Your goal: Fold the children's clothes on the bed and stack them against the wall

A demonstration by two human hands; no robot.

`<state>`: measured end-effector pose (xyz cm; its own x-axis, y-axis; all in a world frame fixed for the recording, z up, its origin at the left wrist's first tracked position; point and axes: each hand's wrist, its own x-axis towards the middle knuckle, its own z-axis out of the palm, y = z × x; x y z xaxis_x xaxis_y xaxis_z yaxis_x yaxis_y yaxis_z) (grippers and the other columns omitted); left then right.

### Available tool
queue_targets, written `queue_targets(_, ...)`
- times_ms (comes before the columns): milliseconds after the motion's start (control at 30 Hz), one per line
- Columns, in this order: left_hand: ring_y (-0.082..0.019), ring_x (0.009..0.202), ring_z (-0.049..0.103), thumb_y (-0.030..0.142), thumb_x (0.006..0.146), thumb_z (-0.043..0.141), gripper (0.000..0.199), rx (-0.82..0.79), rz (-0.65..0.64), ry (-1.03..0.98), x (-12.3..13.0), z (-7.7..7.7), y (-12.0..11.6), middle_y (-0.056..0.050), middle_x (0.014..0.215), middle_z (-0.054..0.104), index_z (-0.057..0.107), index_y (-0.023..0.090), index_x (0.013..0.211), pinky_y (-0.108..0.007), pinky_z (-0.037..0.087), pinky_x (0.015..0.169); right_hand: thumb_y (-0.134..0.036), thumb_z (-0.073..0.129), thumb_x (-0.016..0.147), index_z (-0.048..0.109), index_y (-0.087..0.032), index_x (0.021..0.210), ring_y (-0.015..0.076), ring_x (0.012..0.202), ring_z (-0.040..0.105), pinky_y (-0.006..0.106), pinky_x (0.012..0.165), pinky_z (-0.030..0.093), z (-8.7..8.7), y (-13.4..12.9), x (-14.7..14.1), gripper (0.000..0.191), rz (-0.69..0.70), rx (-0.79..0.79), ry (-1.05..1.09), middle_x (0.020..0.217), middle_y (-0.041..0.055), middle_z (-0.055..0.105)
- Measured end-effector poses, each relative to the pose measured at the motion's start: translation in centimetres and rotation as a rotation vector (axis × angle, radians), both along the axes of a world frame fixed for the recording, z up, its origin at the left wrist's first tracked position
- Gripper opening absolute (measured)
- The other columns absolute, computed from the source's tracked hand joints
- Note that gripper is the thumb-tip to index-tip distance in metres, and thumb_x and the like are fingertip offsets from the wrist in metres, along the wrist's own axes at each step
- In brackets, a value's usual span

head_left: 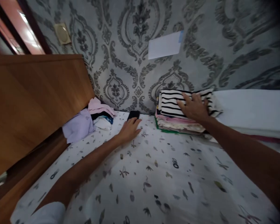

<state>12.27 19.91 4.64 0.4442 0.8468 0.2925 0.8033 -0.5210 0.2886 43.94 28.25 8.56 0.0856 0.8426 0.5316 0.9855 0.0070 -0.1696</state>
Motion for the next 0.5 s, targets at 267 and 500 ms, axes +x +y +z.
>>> queue_targets(267,-0.041,0.121,0.052,0.02,0.085,0.054,0.026,0.028,0.687,0.324,-21.0,1.7,-8.0,-0.025,0.12,0.06,0.06,0.01,0.108,-0.057,0.04,0.1,-0.031,0.042,0.097,0.053,0.002,0.136,0.0395,0.128,0.047,0.053,0.105,0.032,3.3,-2.7,-2.3,0.052,0.053,0.07,0.08,0.134,0.0352,0.053)
queue_targets(500,-0.03,0.101,0.062,0.02,0.092,0.037,0.029,-0.091,0.412,0.029,-15.3,4.1,-11.5,-0.017,0.104,0.068,0.064,0.015,0.102,-0.046,0.048,0.091,-0.04,0.054,0.089,0.069,-0.019,0.108,0.0277,0.097,0.066,0.044,0.089,0.053,0.1,-14.5,-12.5,0.032,0.648,-0.267,0.63,0.104,0.0124,0.071)
